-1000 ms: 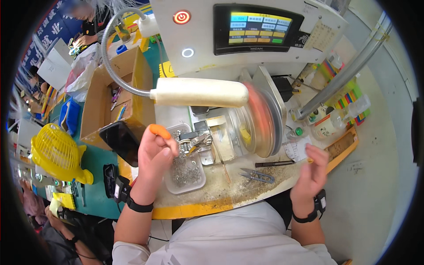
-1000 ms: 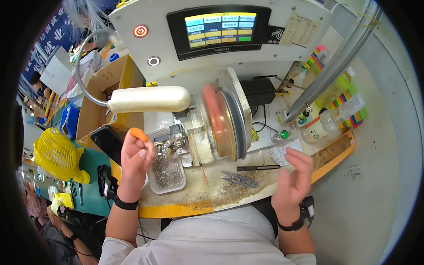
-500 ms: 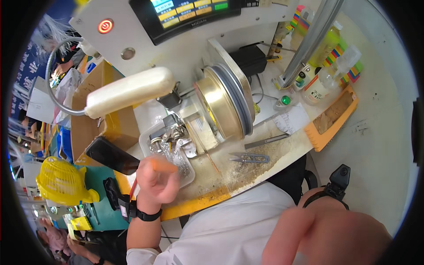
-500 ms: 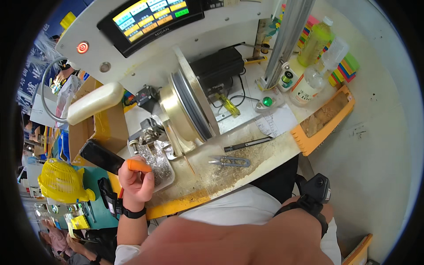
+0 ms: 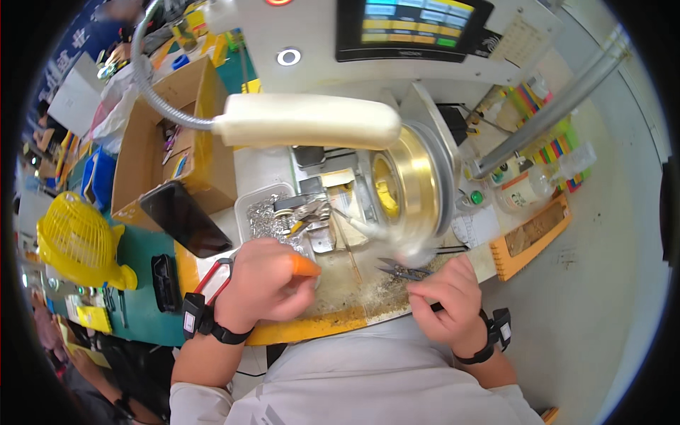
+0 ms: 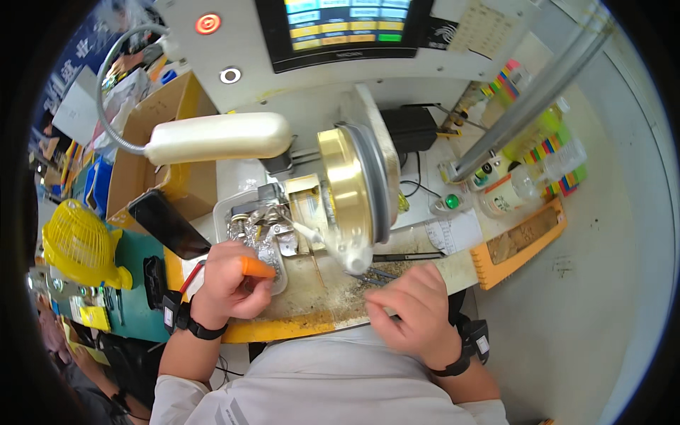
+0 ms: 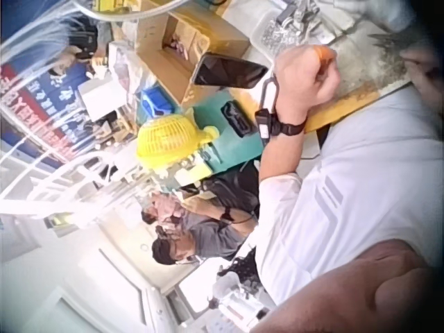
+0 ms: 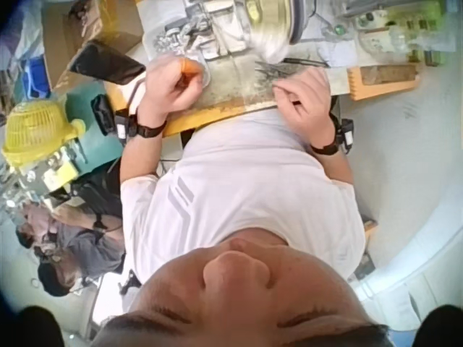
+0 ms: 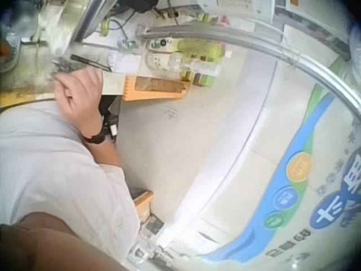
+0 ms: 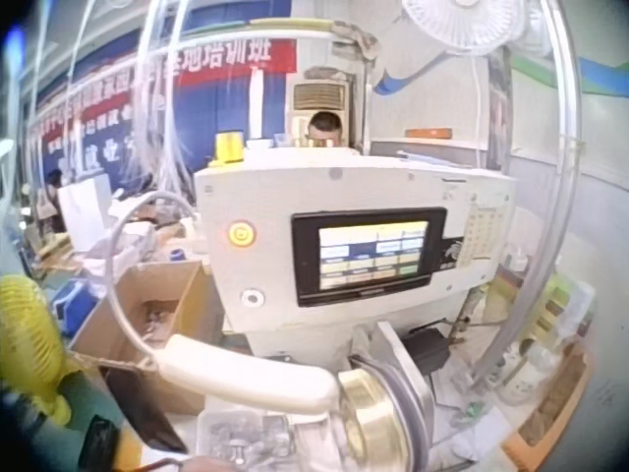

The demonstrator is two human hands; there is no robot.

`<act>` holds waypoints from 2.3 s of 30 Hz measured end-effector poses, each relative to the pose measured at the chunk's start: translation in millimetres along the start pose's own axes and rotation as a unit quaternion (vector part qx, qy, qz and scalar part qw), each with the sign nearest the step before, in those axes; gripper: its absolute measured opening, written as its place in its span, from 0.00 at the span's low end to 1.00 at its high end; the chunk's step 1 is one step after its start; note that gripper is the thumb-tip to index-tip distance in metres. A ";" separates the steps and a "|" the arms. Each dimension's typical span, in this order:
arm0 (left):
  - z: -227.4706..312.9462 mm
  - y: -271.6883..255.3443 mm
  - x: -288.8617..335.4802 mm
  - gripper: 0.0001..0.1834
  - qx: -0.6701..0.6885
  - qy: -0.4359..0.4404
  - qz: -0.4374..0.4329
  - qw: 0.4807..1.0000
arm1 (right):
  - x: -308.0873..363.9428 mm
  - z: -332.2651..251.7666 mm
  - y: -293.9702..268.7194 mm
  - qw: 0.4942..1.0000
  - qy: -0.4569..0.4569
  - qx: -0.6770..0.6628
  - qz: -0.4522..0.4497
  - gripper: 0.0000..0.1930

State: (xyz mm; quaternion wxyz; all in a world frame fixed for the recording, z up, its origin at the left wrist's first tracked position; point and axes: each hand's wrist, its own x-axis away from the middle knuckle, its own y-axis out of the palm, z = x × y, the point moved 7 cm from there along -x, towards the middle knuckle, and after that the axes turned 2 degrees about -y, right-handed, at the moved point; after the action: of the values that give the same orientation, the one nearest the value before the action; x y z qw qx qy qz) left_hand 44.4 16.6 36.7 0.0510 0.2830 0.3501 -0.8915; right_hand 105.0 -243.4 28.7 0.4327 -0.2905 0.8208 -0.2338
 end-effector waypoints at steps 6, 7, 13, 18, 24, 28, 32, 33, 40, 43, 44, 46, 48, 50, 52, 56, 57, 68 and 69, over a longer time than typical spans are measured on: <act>7.6 -2.3 -1.9 0.10 -0.020 0.024 0.003 1.000 | 4.4 19.4 19.0 0.981 0.121 0.151 -0.017 0.14; 8.3 -2.0 -2.9 0.10 -0.027 0.027 -0.004 0.999 | 4.8 22.8 19.8 0.979 0.132 0.153 -0.013 0.15; 5.3 3.7 -1.3 0.06 -0.057 -0.006 -0.037 0.998 | 8.3 37.4 26.1 0.979 0.159 0.123 -0.028 0.14; 5.5 4.6 0.0 0.06 -0.056 0.003 -0.039 0.998 | 0.1 30.9 29.0 0.978 0.170 0.118 -0.035 0.13; 4.4 5.7 1.2 0.08 -0.059 0.019 -0.027 0.998 | -1.9 30.4 26.1 0.979 0.155 0.117 -0.054 0.13; 4.1 6.4 1.3 0.08 -0.061 0.024 -0.032 0.997 | -2.2 27.4 34.4 0.976 0.162 0.071 -0.126 0.12; 6.0 8.5 0.7 0.08 -0.066 0.022 -0.038 0.997 | -0.9 27.9 38.0 0.994 0.095 0.033 -0.031 0.09; 6.3 9.1 0.3 0.08 -0.065 0.022 -0.039 0.997 | 4.8 32.4 43.1 0.993 0.107 -0.013 -0.045 0.09; 4.1 12.5 1.3 0.08 -0.058 0.016 -0.050 0.997 | -4.8 28.1 49.5 0.987 0.112 -0.063 -0.096 0.08; 3.6 12.7 1.6 0.08 -0.054 0.013 -0.048 0.997 | -11.1 21.1 47.5 0.988 0.115 -0.064 -0.078 0.08; 3.4 12.9 1.7 0.09 -0.054 0.013 -0.048 0.997 | -11.9 21.0 47.5 0.988 0.116 -0.064 -0.078 0.08; 3.0 13.5 2.7 0.09 -0.056 0.014 -0.052 0.997 | -13.5 18.0 49.8 0.990 0.092 -0.022 -0.100 0.10; 3.2 13.9 3.2 0.09 -0.058 0.015 -0.056 0.997 | -13.9 17.5 51.2 0.991 0.080 -0.007 -0.105 0.12; 4.7 13.2 3.1 0.09 -0.058 0.020 -0.053 0.997 | -14.0 16.1 52.1 0.991 0.067 0.007 -0.111 0.13; 5.4 12.4 2.0 0.09 -0.059 0.022 -0.054 0.997 | -13.7 15.3 52.1 0.992 0.060 0.028 -0.111 0.15; 6.1 12.0 2.0 0.09 -0.064 0.023 -0.057 0.996 | -14.2 14.6 52.5 0.991 0.066 0.031 -0.112 0.15; 6.4 12.2 1.9 0.09 -0.063 0.022 -0.058 0.996 | -14.5 14.2 52.0 0.992 0.064 0.031 -0.105 0.14; 4.6 15.5 4.0 0.09 -0.063 0.022 -0.063 0.996 | -16.0 10.7 49.8 0.994 0.039 0.022 -0.105 0.08; 5.1 15.7 3.9 0.09 -0.063 0.022 -0.064 0.996 | -15.5 10.6 49.8 0.993 0.041 0.024 -0.109 0.08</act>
State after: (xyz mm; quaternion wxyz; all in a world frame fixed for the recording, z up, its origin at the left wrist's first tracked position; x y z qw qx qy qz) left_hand 43.3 2.0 28.3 0.0043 0.2760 0.4242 -0.8625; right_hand 107.4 -198.3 0.5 0.3772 -0.3584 0.7953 -0.3110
